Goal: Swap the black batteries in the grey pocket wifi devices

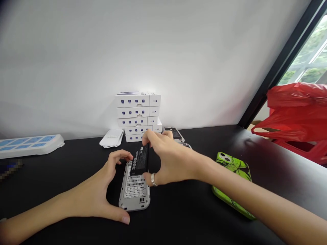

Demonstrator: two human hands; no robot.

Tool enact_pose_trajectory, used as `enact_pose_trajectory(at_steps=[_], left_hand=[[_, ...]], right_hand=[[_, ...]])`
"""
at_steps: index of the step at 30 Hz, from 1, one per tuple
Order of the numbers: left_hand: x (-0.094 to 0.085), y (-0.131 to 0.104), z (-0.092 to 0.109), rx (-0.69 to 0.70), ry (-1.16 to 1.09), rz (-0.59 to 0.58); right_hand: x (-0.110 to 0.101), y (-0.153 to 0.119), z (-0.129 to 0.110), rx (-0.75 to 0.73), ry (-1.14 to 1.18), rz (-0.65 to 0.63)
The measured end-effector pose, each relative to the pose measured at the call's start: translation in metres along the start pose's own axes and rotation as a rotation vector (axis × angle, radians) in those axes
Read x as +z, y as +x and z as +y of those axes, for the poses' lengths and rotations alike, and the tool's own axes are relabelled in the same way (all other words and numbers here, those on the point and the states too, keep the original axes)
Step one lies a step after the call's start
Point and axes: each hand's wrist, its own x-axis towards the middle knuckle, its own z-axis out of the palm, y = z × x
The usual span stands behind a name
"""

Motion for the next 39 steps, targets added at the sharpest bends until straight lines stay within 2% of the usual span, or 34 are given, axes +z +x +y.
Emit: enact_pose_trajectory(at_steps=[5,8,10,13,16,20,22,25,28,30,32,35,39], left_hand=[[-0.002,0.000,0.000,-0.030,0.010,-0.040],[-0.001,0.000,-0.001,-0.057,0.015,-0.059],[0.000,-0.001,-0.002,-0.059,0.008,-0.040],[0.001,-0.001,-0.001,-0.063,-0.005,-0.033],[0.001,0.000,0.000,-0.077,-0.022,-0.046],[0.000,0.000,-0.002,-0.057,-0.021,-0.044],[0.000,0.001,-0.004,-0.020,-0.031,-0.039],[0.000,0.001,-0.008,0.037,-0.066,-0.043],[0.000,0.000,-0.008,0.035,-0.084,-0.041],[0.000,0.000,-0.007,0.017,-0.082,-0.037],[0.000,-0.001,-0.005,-0.004,-0.078,-0.038],[-0.001,-0.001,-0.002,-0.026,-0.078,-0.047],[-0.002,-0.002,0.000,-0.053,-0.072,-0.065]], right_hand=[[0.013,0.000,-0.002,-0.060,0.088,-0.202],[0.010,0.001,0.002,-0.025,0.150,-0.329],[0.007,0.000,0.004,-0.001,0.183,-0.367],[0.004,-0.002,0.002,-0.004,0.219,-0.385],[0.010,-0.005,-0.001,-0.042,0.200,-0.384],[0.029,-0.009,-0.008,-0.134,0.051,-0.232],[0.033,-0.010,-0.011,-0.132,0.033,-0.169],[0.018,-0.010,-0.008,-0.125,0.151,-0.195],[-0.017,-0.011,0.009,-0.100,0.267,-0.332],[-0.041,-0.010,0.029,-0.044,0.253,-0.394],[-0.057,-0.006,0.056,0.026,0.196,-0.343],[-0.063,0.009,0.098,0.121,0.106,-0.172],[-0.052,0.034,0.132,0.194,0.093,-0.100]])
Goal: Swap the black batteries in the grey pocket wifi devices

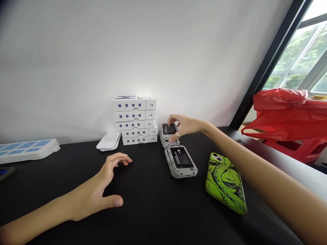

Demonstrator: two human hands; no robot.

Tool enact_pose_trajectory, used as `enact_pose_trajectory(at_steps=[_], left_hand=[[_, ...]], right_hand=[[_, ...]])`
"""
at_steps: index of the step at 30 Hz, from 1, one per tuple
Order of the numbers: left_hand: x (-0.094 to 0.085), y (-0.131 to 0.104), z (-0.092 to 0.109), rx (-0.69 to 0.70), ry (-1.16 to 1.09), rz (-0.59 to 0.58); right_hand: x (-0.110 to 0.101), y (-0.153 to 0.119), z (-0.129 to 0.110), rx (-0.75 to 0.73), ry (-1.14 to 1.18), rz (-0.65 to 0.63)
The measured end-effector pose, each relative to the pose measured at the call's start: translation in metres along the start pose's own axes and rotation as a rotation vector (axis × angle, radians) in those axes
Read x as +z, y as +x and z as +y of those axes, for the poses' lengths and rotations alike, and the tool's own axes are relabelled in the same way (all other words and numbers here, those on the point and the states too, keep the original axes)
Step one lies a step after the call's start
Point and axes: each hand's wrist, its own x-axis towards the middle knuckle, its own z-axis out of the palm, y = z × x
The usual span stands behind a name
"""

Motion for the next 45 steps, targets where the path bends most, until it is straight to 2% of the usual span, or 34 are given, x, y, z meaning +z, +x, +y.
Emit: enact_pose_trajectory(at_steps=[5,8,10,13,15,18,20,25,28,31,35,40,45], left_hand=[[-0.002,0.000,0.002,-0.025,0.009,-0.013],[-0.001,0.000,0.003,-0.035,0.011,-0.010],[-0.001,0.000,0.002,-0.036,0.011,-0.002],[0.000,0.000,0.000,-0.006,0.019,0.019],[0.001,0.000,-0.002,0.018,0.026,0.030],[0.002,0.000,-0.005,0.019,0.035,0.034],[0.003,0.000,-0.006,0.023,0.042,0.041],[0.003,-0.001,-0.004,0.024,0.055,0.063],[0.003,-0.001,-0.002,0.022,0.087,0.056],[0.004,-0.001,-0.001,0.085,0.186,0.059],[0.004,-0.001,-0.001,0.178,0.238,0.065],[0.005,-0.002,-0.001,0.179,0.254,0.088],[0.005,-0.002,0.002,0.199,0.290,0.088]], right_hand=[[0.010,0.013,0.007,0.025,0.003,-0.060],[0.011,0.003,0.008,0.041,0.016,-0.066],[0.011,-0.010,0.003,0.076,0.025,-0.020],[0.019,-0.034,-0.015,0.175,0.010,0.161],[0.030,-0.050,-0.032,0.266,-0.081,0.216],[0.051,-0.066,-0.055,0.392,-0.311,0.122],[0.061,-0.071,-0.064,0.421,-0.427,0.083],[0.068,-0.081,-0.077,0.442,-0.536,0.120],[0.073,-0.091,-0.099,0.379,-0.498,0.182],[0.086,-0.092,-0.129,0.250,-0.372,0.105],[0.108,-0.071,-0.154,0.138,-0.340,0.034],[0.117,-0.052,-0.154,0.041,-0.331,0.073],[0.101,-0.053,-0.145,-0.038,-0.275,-0.049]])
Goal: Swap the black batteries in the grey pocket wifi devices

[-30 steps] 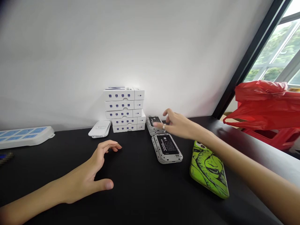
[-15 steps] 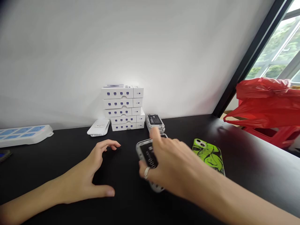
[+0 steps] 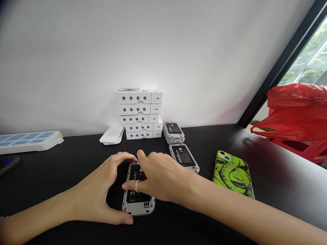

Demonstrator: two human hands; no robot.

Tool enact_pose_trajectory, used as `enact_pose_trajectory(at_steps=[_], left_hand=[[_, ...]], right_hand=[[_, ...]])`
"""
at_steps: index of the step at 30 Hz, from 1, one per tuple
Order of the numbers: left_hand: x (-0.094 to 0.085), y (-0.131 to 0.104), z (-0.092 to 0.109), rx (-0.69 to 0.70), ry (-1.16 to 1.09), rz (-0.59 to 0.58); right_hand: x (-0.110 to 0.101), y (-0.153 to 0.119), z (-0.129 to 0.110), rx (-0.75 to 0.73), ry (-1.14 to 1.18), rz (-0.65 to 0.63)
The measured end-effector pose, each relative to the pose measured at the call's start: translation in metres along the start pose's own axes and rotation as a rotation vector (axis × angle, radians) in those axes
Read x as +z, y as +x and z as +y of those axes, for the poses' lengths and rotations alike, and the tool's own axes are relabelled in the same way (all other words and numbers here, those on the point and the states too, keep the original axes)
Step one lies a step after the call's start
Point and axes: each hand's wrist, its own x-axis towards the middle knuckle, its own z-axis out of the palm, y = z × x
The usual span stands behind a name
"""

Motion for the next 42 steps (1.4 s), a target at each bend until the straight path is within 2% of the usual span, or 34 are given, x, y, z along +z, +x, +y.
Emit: enact_pose_trajectory(at_steps=[6,12,16,20,22,25,27,28,32,37,42], left_hand=[[-0.002,0.001,0.000,-0.026,-0.040,0.003],[-0.001,0.001,0.001,-0.078,-0.052,0.018],[-0.002,0.002,0.002,-0.109,-0.050,-0.040],[-0.003,0.003,0.003,-0.133,-0.041,-0.051],[-0.003,0.004,0.003,-0.137,-0.033,-0.035],[-0.002,0.005,0.002,-0.127,-0.033,-0.032],[-0.001,0.004,0.001,-0.134,-0.044,-0.011],[0.000,0.004,0.000,-0.142,-0.051,0.005],[0.003,0.003,-0.001,-0.178,-0.073,0.045],[0.003,0.003,-0.001,-0.183,-0.072,0.023],[0.003,-0.001,0.004,-0.194,-0.010,0.027]], right_hand=[[-0.004,0.007,0.014,-0.103,0.213,0.012],[0.007,0.008,0.015,-0.042,0.357,0.029],[0.011,0.009,0.013,0.043,0.455,-0.006],[0.002,0.006,0.010,0.071,0.528,0.001],[-0.006,0.003,0.009,0.001,0.601,-0.026],[-0.013,0.003,0.014,-0.125,0.782,-0.141],[-0.015,0.008,0.022,-0.102,0.885,-0.154],[-0.015,0.011,0.027,-0.056,0.905,-0.116],[-0.016,0.026,0.047,0.107,0.812,0.077],[-0.014,0.032,0.061,0.194,0.646,0.054],[-0.011,0.031,0.066,0.150,0.560,-0.015]])
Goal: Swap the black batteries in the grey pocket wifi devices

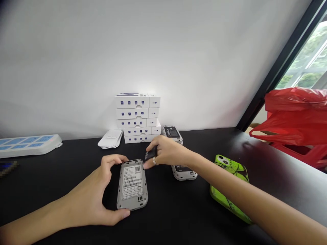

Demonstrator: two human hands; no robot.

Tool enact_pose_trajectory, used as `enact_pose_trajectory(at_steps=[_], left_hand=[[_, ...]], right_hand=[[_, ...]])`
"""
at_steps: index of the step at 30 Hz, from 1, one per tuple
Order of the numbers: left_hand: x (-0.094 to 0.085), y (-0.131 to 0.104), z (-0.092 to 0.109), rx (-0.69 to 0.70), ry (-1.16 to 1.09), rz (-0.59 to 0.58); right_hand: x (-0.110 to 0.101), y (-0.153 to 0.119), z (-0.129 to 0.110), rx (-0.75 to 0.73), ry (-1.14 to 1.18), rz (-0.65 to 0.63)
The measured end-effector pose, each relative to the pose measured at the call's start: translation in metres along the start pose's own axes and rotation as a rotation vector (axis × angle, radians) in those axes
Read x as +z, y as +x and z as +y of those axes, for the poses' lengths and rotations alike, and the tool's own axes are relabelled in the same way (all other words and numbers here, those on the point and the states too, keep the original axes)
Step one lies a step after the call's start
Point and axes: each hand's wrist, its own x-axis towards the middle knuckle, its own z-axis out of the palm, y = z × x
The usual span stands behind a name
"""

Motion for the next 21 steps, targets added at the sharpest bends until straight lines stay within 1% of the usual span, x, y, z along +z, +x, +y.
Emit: enact_pose_trajectory(at_steps=[3,7,11,13,15,18,19,20,21], left_hand=[[0.000,-0.001,0.003,0.066,0.024,-0.010],[-0.003,0.000,0.004,0.142,0.066,-0.024],[-0.004,0.000,0.001,0.193,0.092,-0.041],[-0.003,0.000,0.000,0.197,0.092,-0.041],[-0.002,-0.001,-0.001,0.188,0.084,-0.031],[0.000,-0.001,0.000,0.171,0.071,0.002],[0.000,-0.001,0.000,0.168,0.075,0.014],[0.000,-0.001,0.000,0.168,0.083,0.024],[0.001,-0.001,-0.001,0.166,0.093,0.033]], right_hand=[[0.002,0.000,0.004,-0.023,-0.131,-0.045],[0.012,0.000,0.014,-0.102,-0.407,-0.001],[0.026,0.002,0.025,-0.155,-0.492,0.017],[0.031,0.003,0.026,-0.187,-0.527,0.033],[0.032,0.002,0.021,-0.217,-0.556,0.076],[0.031,-0.007,0.002,-0.218,-0.581,0.199],[0.030,-0.012,-0.005,-0.187,-0.568,0.209],[0.031,-0.017,-0.012,-0.145,-0.538,0.180],[0.032,-0.022,-0.019,-0.105,-0.495,0.123]])
